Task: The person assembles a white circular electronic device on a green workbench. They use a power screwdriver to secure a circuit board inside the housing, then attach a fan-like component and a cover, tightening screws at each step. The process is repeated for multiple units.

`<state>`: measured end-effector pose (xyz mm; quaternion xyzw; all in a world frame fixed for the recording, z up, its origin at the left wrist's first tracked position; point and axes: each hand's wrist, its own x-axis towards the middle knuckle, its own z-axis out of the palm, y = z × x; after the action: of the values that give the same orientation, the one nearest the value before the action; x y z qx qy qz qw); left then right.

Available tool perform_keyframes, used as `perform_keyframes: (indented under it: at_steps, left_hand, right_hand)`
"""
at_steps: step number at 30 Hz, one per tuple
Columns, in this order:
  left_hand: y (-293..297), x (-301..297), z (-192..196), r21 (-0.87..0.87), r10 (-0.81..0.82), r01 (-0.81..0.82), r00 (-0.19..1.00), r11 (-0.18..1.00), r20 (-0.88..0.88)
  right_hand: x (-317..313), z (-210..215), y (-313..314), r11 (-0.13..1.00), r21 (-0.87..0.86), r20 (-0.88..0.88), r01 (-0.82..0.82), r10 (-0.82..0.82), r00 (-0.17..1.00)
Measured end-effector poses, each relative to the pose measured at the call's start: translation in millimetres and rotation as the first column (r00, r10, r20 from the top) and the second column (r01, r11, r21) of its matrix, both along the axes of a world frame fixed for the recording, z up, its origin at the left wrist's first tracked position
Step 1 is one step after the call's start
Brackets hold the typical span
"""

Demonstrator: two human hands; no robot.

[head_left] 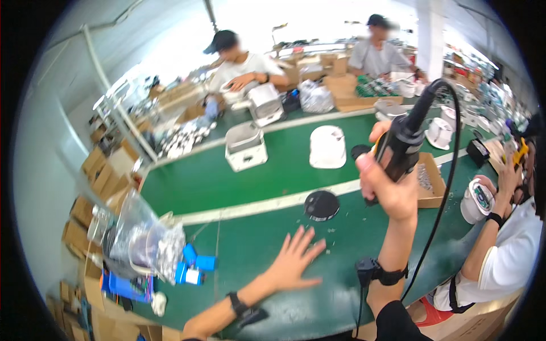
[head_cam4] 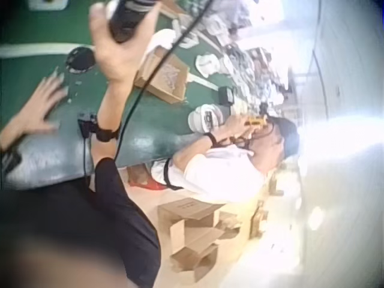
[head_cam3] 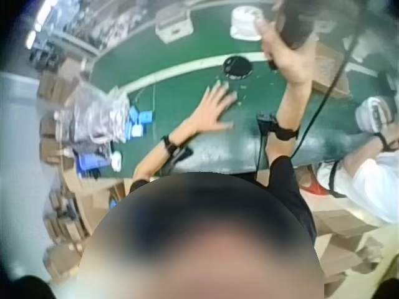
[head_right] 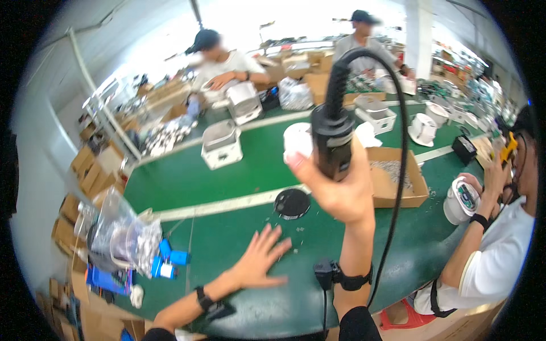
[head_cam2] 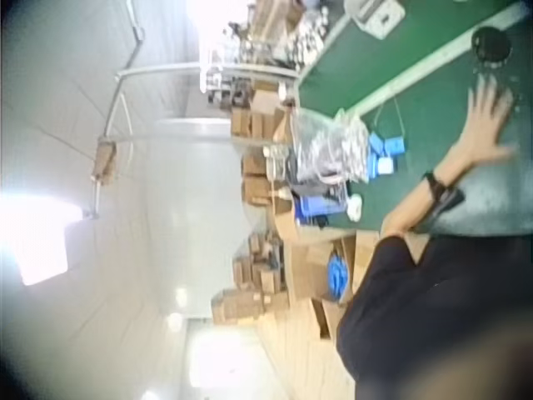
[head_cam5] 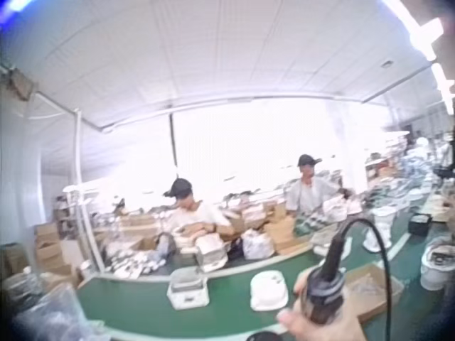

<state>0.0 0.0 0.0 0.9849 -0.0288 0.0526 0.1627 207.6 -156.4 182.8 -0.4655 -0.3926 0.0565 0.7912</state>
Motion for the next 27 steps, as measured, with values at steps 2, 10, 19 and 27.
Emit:
perform_keyframes:
  at_steps: [2, 10, 19, 27]
  left_hand:
    - [16, 1, -3, 0.123, -0.127, 0.132, 0.991, 0.984, -0.048]
    - [9, 153, -6, 0.095, -0.264, 0.246, 0.907, 0.965, 0.329]
    - [103, 75, 101, -0.242, 0.321, -0.244, 0.875, 0.939, 0.362]
    - [353, 29, 72, -0.640, 0.832, -0.656, 0.553, 0.400, -0.048]
  right_hand:
    - [29, 16, -9, 0.999, 0.014, 0.089, 0.037, -0.038, 0.995]
    - [47, 12, -12, 0.999, 0.038, 0.089, -0.012, 0.009, 0.996]
    - [43, 6, -2, 0.994, -0.071, 0.202, 0.082, -0.066, 0.977]
    - [42, 0, 19, 0.987, -0.157, 0.160, 0.028, -0.002, 0.987]
